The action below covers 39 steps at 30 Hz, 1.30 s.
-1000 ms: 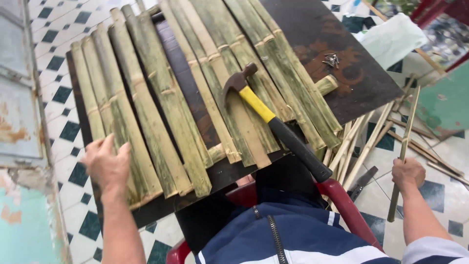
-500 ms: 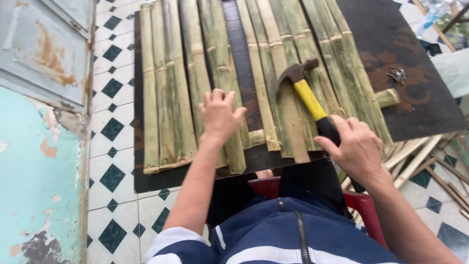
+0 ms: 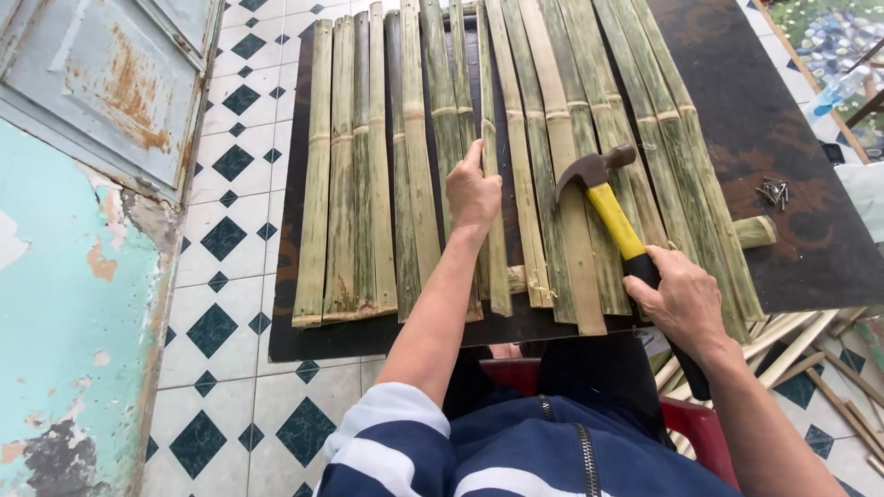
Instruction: Using a hammer to nail bamboo strips onto a frame to create a panel.
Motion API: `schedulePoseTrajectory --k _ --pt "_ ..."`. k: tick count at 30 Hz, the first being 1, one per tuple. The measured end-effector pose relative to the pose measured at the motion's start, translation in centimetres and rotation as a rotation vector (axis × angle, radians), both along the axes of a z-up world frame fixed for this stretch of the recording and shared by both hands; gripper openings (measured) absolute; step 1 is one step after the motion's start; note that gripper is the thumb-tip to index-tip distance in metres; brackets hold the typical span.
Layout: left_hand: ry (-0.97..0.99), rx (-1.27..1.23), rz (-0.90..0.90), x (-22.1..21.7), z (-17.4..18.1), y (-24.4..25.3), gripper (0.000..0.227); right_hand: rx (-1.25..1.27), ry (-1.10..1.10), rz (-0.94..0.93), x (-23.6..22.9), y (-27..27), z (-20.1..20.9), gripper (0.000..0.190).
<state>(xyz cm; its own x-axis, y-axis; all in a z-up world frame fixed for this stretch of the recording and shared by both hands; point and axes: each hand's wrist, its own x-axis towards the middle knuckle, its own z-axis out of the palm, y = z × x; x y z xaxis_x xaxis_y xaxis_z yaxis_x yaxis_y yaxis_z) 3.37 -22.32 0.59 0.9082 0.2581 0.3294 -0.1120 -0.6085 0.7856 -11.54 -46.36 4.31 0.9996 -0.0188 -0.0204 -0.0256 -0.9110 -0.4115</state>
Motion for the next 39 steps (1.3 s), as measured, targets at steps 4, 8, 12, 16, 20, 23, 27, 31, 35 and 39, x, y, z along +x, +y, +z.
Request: schedulePoseTrajectory --k 4,8,12,16,20,23,27,31,35,39 --pt "0.104 -0.216 0.02 -0.7 0.1 -1.4 0.061 0.012 0.025 -0.007 -0.1 0.1 0.1 0.041" --pt "0.156 -0.584 -0.013 -1.8 1.1 -1.4 0.052 -0.006 0.013 -0.012 -0.1 0.1 0.1 0.04" --pt "0.188 -0.73 -0.012 -1.9 3.3 -1.4 0.049 -0.02 0.012 -0.007 -0.1 0.2 0.1 0.037" --pt "0.181 -0.772 -0.02 -2.2 3.0 -1.3 0.048 -0.031 0.003 -0.007 -0.4 0.1 -0.2 0.04" --pt "0.212 -0.797 0.012 -1.7 2.7 -1.1 0.046 -0.043 -0.061 -0.03 -0.1 -1.1 -3.5 0.045" --pt "0.228 -0.655 0.049 1.1 1.4 -0.6 0.047 -0.063 -0.138 -0.054 0.3 -1.8 -5.0 0.052" --pt "0.388 -0.396 0.067 2.4 0.8 -0.3 0.048 -0.083 -0.141 -0.059 -0.2 -1.8 -4.9 0.054" --pt "0.417 -0.29 0.012 2.0 3.0 -0.5 0.056 -0.079 -0.143 -0.049 0.0 -1.7 -4.9 0.053" --pt "0.45 -0.321 0.006 2.4 2.7 -0.1 0.057 -0.081 -0.176 -0.042 -0.1 -1.5 -4.1 0.051" --pt "0.477 -0.262 0.03 4.8 -0.2 0.4 0.052 -0.074 -0.21 -0.026 -0.1 -1.6 -4.5 0.052"
